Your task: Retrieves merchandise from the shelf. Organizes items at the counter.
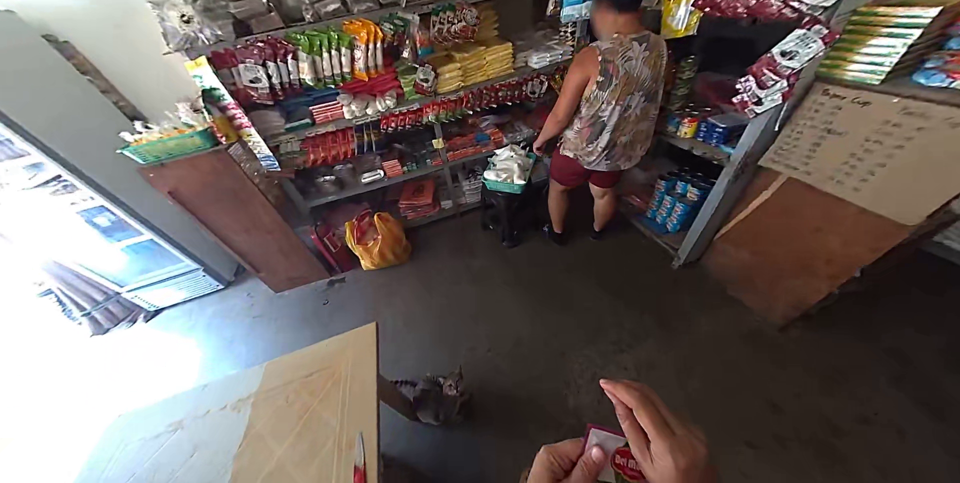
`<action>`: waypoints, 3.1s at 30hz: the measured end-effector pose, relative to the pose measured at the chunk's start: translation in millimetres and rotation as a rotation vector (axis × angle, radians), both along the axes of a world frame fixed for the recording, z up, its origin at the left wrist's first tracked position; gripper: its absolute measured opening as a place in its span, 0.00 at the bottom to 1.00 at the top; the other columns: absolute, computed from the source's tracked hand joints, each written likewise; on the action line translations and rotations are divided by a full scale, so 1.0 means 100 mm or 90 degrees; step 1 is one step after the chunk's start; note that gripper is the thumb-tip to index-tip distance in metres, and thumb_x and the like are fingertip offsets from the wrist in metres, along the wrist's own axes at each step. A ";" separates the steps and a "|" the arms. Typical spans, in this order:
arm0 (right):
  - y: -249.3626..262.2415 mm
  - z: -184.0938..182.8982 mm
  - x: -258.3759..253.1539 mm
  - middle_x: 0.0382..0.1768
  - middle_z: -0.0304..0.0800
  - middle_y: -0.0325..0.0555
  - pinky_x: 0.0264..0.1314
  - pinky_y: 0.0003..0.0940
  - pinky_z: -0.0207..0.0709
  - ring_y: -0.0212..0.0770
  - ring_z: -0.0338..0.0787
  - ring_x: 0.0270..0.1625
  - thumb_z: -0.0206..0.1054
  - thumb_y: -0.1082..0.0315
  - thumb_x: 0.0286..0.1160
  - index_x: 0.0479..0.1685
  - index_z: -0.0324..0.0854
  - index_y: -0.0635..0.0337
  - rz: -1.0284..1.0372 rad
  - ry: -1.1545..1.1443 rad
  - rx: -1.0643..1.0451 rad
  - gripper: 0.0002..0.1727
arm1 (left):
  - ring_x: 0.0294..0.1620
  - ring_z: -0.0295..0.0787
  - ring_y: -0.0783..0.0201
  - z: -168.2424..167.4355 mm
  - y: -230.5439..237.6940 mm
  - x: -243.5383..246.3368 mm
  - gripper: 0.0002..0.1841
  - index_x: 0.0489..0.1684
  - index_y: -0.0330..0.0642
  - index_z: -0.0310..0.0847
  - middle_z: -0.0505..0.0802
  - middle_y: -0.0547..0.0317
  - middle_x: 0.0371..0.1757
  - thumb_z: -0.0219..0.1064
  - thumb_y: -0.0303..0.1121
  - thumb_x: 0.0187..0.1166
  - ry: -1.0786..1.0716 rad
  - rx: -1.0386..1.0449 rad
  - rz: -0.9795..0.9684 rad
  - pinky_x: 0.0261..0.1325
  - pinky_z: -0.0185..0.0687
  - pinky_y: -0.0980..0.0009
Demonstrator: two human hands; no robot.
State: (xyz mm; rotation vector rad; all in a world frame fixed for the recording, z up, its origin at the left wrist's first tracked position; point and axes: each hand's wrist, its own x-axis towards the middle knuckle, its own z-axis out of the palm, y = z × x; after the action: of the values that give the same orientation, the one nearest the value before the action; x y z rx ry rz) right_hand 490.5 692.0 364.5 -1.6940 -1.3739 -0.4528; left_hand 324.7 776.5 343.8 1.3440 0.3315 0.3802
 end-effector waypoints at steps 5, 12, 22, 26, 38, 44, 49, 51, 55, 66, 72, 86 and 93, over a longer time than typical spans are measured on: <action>0.82 0.20 0.60 0.45 0.95 0.51 0.46 0.20 0.85 0.34 0.94 0.45 0.60 0.68 0.87 0.50 0.88 0.61 -0.053 -0.022 0.041 0.11 | 0.36 0.87 0.79 0.62 0.80 0.64 0.14 0.51 0.32 0.86 0.93 0.64 0.37 0.56 0.33 0.91 0.080 0.061 -0.010 0.45 0.85 0.77; 1.74 0.42 1.70 0.45 0.93 0.55 0.52 0.21 0.84 0.37 0.94 0.49 0.61 0.70 0.87 0.51 0.86 0.64 -0.046 -0.027 0.103 0.10 | 0.49 0.95 0.65 0.06 1.81 1.47 0.20 0.62 0.26 0.83 0.96 0.48 0.49 0.77 0.28 0.74 -0.004 0.139 -0.089 0.59 0.90 0.62; 3.77 0.62 3.18 0.45 0.94 0.52 0.47 0.20 0.86 0.32 0.93 0.45 0.61 0.68 0.87 0.50 0.87 0.64 0.112 0.026 0.156 0.11 | 0.46 0.93 0.72 0.11 3.24 2.62 0.12 0.55 0.32 0.88 0.97 0.58 0.46 0.74 0.24 0.75 -0.042 0.079 0.122 0.56 0.89 0.69; 4.70 0.84 3.45 0.44 0.94 0.51 0.51 0.21 0.86 0.32 0.93 0.45 0.62 0.69 0.85 0.49 0.89 0.67 0.175 0.080 0.173 0.11 | 0.56 0.95 0.66 0.01 3.79 2.92 0.20 0.63 0.40 0.88 0.97 0.57 0.56 0.76 0.21 0.71 -0.209 -0.075 0.184 0.66 0.88 0.64; 7.18 1.03 3.91 0.45 0.94 0.50 0.49 0.22 0.87 0.32 0.93 0.45 0.62 0.70 0.86 0.51 0.88 0.64 0.254 0.058 0.183 0.10 | 0.54 0.97 0.62 0.16 6.00 3.53 0.18 0.61 0.41 0.89 0.98 0.54 0.53 0.76 0.21 0.71 -0.246 -0.003 0.307 0.65 0.90 0.61; 8.12 1.34 4.41 0.46 0.95 0.51 0.44 0.26 0.88 0.35 0.94 0.43 0.61 0.70 0.87 0.53 0.89 0.64 0.192 0.004 0.215 0.11 | 0.53 0.96 0.65 0.40 7.28 4.04 0.15 0.57 0.41 0.91 0.98 0.56 0.51 0.75 0.22 0.74 -0.256 0.100 0.250 0.63 0.91 0.64; 8.75 1.56 4.99 0.44 0.96 0.51 0.48 0.32 0.89 0.39 0.95 0.44 0.63 0.68 0.86 0.52 0.90 0.63 0.148 -0.021 0.244 0.12 | 0.51 0.97 0.66 0.67 8.30 4.51 0.13 0.55 0.40 0.91 0.99 0.58 0.49 0.75 0.23 0.74 -0.269 0.171 0.295 0.62 0.92 0.65; 9.00 1.62 5.24 0.46 0.96 0.51 0.48 0.34 0.90 0.39 0.95 0.44 0.64 0.68 0.86 0.57 0.88 0.63 0.151 -0.002 0.270 0.12 | 0.49 0.97 0.66 0.78 8.67 4.71 0.12 0.53 0.39 0.91 0.99 0.58 0.47 0.75 0.23 0.74 -0.272 0.198 0.334 0.61 0.92 0.65; 9.52 1.81 5.71 0.53 0.96 0.46 0.49 0.35 0.93 0.37 0.96 0.47 0.67 0.68 0.84 0.65 0.81 0.62 0.207 0.069 0.285 0.15 | 0.43 0.97 0.64 1.06 9.38 5.14 0.09 0.49 0.33 0.90 0.98 0.55 0.43 0.74 0.22 0.74 -0.284 0.222 0.416 0.55 0.94 0.65; 10.74 2.30 6.26 0.50 0.94 0.43 0.49 0.30 0.92 0.34 0.95 0.46 0.70 0.72 0.80 0.54 0.86 0.62 0.345 0.228 0.301 0.09 | 0.41 0.96 0.62 2.05 10.97 6.43 0.08 0.49 0.35 0.89 0.97 0.54 0.41 0.73 0.28 0.78 -0.256 0.288 0.485 0.53 0.93 0.61; 11.34 2.69 6.66 0.47 0.94 0.46 0.55 0.34 0.92 0.38 0.95 0.49 0.69 0.73 0.80 0.54 0.84 0.68 0.352 0.262 0.339 0.10 | 0.46 0.96 0.60 2.35 11.61 7.35 0.11 0.54 0.30 0.85 0.96 0.50 0.46 0.71 0.27 0.80 -0.325 0.248 0.362 0.58 0.94 0.59; 12.53 3.43 7.69 0.44 0.93 0.46 0.55 0.32 0.90 0.34 0.94 0.46 0.71 0.70 0.78 0.51 0.86 0.65 0.173 0.238 0.218 0.10 | 0.47 0.96 0.57 2.70 12.52 8.36 0.14 0.58 0.26 0.81 0.94 0.45 0.49 0.67 0.30 0.85 -0.311 0.147 0.243 0.55 0.95 0.58; 12.91 3.59 7.92 0.46 0.92 0.44 0.54 0.29 0.85 0.31 0.91 0.46 0.71 0.67 0.78 0.52 0.88 0.61 0.123 0.198 0.146 0.10 | 0.45 0.96 0.55 2.71 12.51 8.47 0.15 0.61 0.29 0.79 0.92 0.44 0.51 0.66 0.31 0.86 -0.337 0.034 0.248 0.49 0.96 0.57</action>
State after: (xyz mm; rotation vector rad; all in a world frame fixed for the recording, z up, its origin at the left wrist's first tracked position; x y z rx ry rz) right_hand 1282.6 1983.1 723.6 -1.3653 -1.1935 -0.2158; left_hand 1171.6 2027.8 615.1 1.1753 0.1359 1.0521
